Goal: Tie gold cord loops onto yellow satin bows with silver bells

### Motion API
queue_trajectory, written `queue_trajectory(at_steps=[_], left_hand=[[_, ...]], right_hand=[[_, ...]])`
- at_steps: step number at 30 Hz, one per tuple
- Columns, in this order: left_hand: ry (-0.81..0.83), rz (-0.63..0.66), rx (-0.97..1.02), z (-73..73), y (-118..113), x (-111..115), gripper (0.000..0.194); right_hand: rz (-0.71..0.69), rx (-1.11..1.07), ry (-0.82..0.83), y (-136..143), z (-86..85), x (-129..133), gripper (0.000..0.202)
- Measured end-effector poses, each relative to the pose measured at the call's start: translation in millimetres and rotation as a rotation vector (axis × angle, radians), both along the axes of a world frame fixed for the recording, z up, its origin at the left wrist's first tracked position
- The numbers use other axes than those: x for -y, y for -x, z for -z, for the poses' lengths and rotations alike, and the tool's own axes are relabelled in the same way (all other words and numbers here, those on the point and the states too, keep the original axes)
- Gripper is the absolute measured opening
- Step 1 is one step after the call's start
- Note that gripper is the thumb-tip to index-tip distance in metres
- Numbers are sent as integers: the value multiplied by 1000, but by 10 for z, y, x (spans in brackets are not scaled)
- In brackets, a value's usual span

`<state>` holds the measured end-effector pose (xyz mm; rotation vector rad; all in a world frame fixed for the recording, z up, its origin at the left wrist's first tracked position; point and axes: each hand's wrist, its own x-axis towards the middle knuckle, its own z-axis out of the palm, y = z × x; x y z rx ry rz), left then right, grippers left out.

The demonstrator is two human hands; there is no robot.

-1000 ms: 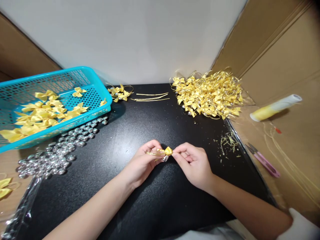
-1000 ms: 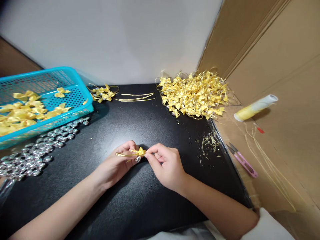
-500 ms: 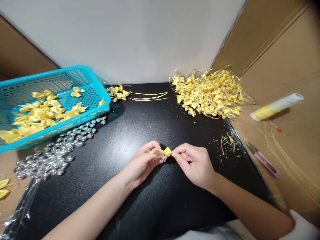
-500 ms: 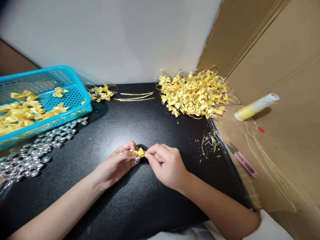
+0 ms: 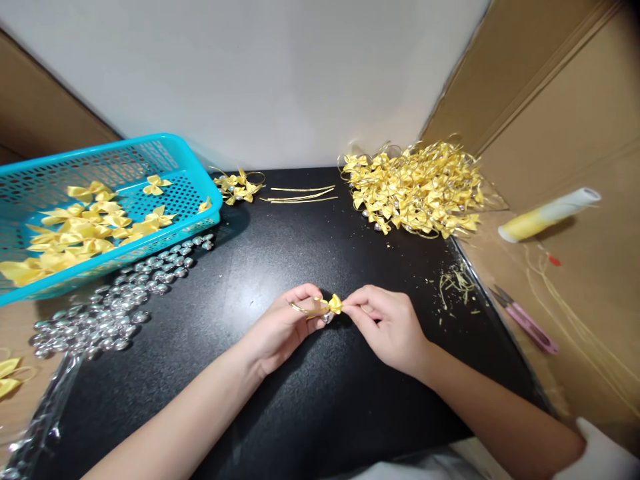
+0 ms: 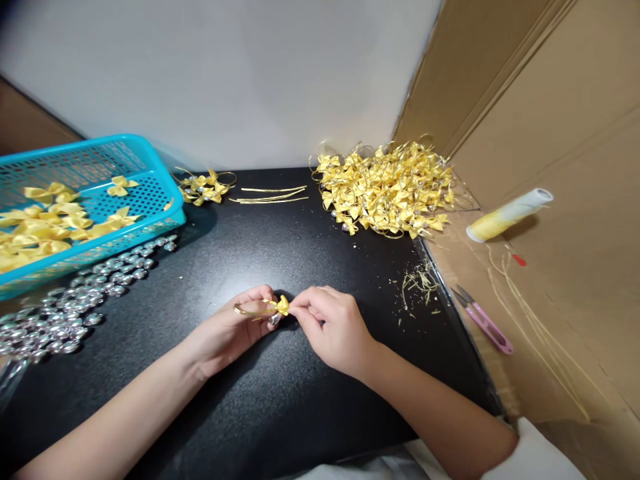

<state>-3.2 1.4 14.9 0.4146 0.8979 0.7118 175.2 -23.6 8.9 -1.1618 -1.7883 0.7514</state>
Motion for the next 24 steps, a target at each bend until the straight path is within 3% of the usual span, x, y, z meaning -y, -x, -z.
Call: queue_trajectory(at_steps=[6,24], left_hand=[[-7,3,22,7,12,-6,25],[-15,1,16,-16,8,-10,23]], right_hand=[[49,-83,157,17,44,-5,15],[34,-70,172,-2,46,-9,15]])
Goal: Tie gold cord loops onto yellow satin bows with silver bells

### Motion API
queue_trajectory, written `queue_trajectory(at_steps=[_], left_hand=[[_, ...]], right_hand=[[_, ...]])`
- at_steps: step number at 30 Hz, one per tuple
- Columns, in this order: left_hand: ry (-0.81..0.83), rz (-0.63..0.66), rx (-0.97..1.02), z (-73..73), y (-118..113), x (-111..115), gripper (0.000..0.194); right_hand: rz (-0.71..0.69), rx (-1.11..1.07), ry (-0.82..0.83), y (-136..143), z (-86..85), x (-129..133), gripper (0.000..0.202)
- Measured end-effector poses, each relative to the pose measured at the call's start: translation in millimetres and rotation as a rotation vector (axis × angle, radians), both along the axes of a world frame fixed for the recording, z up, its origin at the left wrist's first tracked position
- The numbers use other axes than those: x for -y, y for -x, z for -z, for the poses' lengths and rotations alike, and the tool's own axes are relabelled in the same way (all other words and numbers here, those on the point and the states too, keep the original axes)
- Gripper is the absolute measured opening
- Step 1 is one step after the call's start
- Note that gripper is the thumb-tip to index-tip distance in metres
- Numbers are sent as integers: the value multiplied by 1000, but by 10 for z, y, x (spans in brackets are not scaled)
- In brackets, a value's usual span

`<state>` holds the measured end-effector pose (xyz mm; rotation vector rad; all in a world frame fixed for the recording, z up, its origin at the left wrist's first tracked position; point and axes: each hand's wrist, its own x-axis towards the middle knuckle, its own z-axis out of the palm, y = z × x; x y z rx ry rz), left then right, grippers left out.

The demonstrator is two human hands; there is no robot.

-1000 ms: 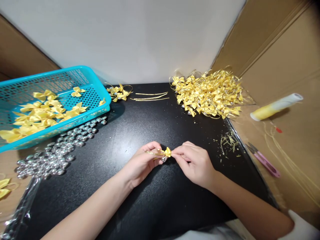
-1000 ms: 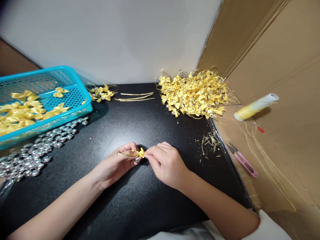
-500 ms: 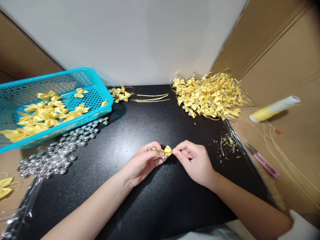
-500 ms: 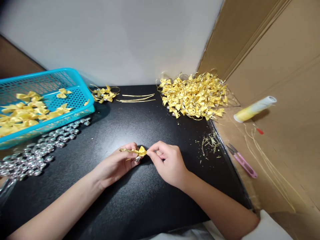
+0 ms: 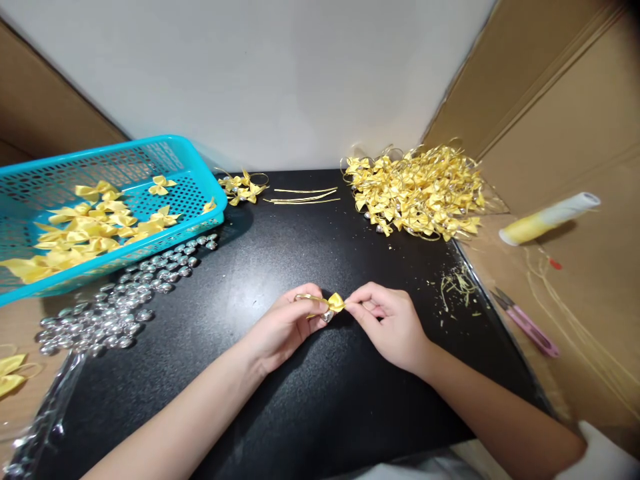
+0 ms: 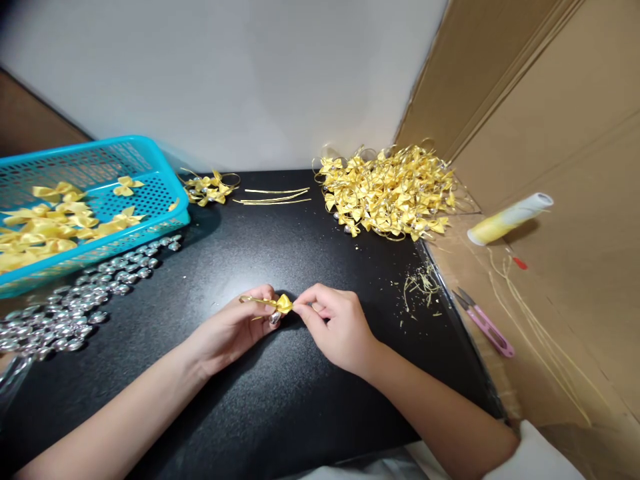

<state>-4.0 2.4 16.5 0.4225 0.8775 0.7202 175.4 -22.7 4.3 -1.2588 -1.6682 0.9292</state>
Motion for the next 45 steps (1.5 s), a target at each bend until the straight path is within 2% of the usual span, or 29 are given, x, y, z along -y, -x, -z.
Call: queue_trajectory(at_steps=[7,17,26,30,37,45], left_hand=[[1,8,4,17,-1,-1,23],[24,-1,-66,-5,-18,4,26],[41,-67,-40,-23,-47,16,22],[40,-72,-32,-21,-60,20,22],[21,-83,-16,9,-62,28,21],[4,-101,-5,3,-64,38,24]], right_hand=[[-5,11,-33,3,5,13,13],[-47,109,-231,-3,-50,7,14],[27,-90,79,92,27,33,14],[44,-175,157,145,32,43,16],[58,-247,242,167,22,50,16],[67,-196,223,135,3,43,17]])
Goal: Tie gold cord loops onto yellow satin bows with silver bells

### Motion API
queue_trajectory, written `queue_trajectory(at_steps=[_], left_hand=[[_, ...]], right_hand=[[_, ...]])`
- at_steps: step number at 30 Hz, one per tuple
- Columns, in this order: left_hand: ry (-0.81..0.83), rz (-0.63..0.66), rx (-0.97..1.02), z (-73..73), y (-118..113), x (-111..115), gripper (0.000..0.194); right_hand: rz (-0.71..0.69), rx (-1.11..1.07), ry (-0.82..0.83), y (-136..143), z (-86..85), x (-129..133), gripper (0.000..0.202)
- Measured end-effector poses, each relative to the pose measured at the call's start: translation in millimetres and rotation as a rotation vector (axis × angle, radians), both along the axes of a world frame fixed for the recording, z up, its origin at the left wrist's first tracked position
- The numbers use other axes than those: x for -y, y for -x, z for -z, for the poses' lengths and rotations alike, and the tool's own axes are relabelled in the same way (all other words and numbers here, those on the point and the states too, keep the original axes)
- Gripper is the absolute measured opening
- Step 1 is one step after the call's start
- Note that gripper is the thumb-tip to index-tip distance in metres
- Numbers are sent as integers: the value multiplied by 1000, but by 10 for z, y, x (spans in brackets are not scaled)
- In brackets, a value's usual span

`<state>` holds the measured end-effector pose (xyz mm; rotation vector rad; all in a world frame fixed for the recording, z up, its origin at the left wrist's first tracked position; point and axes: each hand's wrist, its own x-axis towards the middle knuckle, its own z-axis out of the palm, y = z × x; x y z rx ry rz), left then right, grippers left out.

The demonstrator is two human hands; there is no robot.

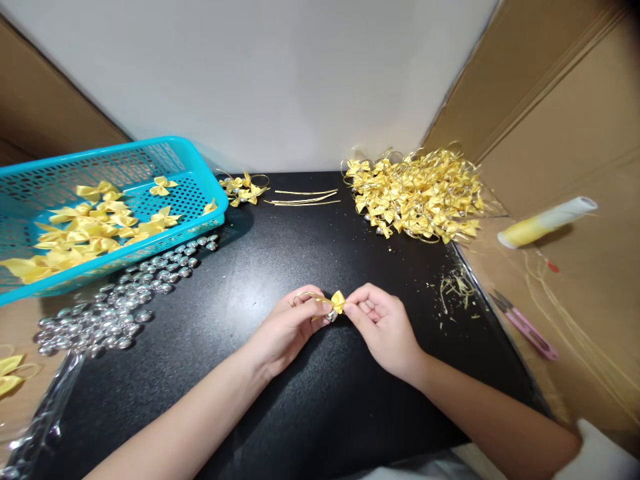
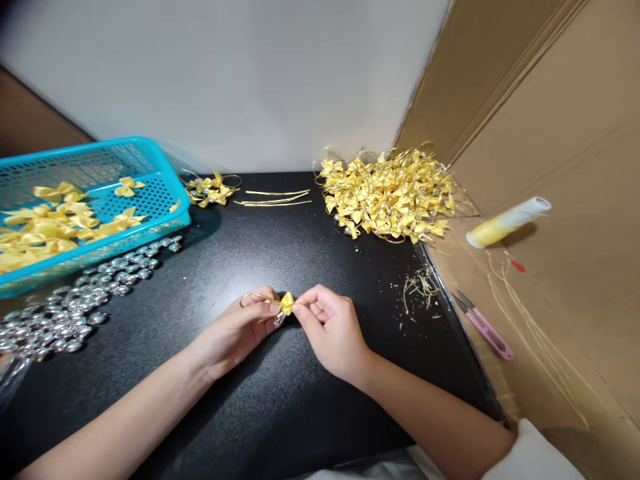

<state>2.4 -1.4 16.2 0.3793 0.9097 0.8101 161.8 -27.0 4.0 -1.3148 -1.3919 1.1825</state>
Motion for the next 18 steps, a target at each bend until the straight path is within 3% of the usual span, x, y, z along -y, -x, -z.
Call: queue_trajectory(at_steps=[18], left_hand=[[12,-55,3,35,4,10,24]], right_hand=[[17,-36,7,4,29,10,20]])
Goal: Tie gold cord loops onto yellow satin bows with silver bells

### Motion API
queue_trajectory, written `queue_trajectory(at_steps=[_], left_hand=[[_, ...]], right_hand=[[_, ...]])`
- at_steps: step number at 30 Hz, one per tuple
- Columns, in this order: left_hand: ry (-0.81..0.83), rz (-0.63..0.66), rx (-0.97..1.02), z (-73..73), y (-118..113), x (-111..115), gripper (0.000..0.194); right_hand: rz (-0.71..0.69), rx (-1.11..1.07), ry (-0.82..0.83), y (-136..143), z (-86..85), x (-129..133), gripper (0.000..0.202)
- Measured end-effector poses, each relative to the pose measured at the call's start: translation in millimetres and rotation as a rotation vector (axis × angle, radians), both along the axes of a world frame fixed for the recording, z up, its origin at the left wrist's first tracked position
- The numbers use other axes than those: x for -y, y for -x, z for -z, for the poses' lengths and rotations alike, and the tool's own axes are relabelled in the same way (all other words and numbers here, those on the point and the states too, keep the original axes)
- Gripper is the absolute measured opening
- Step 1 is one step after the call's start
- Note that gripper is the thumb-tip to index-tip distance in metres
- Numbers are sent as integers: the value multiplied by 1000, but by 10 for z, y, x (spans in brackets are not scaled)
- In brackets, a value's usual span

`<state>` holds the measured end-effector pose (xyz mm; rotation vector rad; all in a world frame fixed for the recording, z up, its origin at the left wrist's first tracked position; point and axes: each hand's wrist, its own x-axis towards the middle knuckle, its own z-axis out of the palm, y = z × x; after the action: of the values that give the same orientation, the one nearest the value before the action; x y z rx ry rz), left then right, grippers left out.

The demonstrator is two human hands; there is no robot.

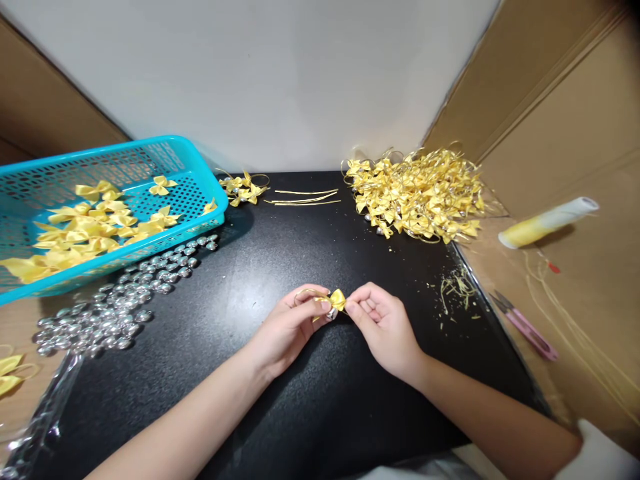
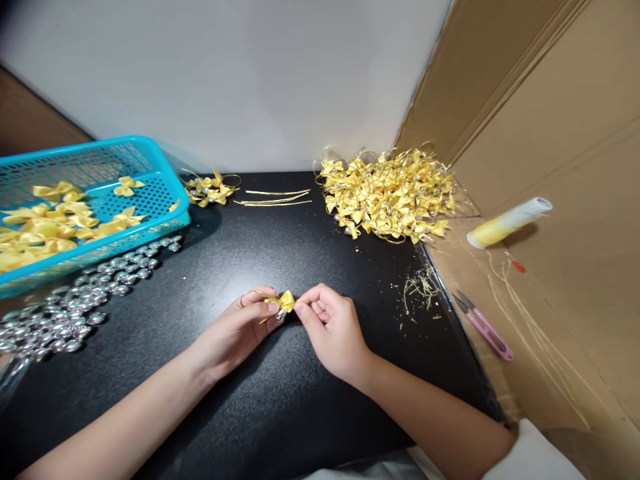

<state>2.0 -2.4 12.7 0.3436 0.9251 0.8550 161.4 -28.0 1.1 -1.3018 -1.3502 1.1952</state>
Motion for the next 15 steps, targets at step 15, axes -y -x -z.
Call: queue_trajectory(at_steps=[15], left_hand=[[-51,23,-80,-5,-31,25,18]], right_hand=[[-78,344,-281,-115,-88,-40,14]])
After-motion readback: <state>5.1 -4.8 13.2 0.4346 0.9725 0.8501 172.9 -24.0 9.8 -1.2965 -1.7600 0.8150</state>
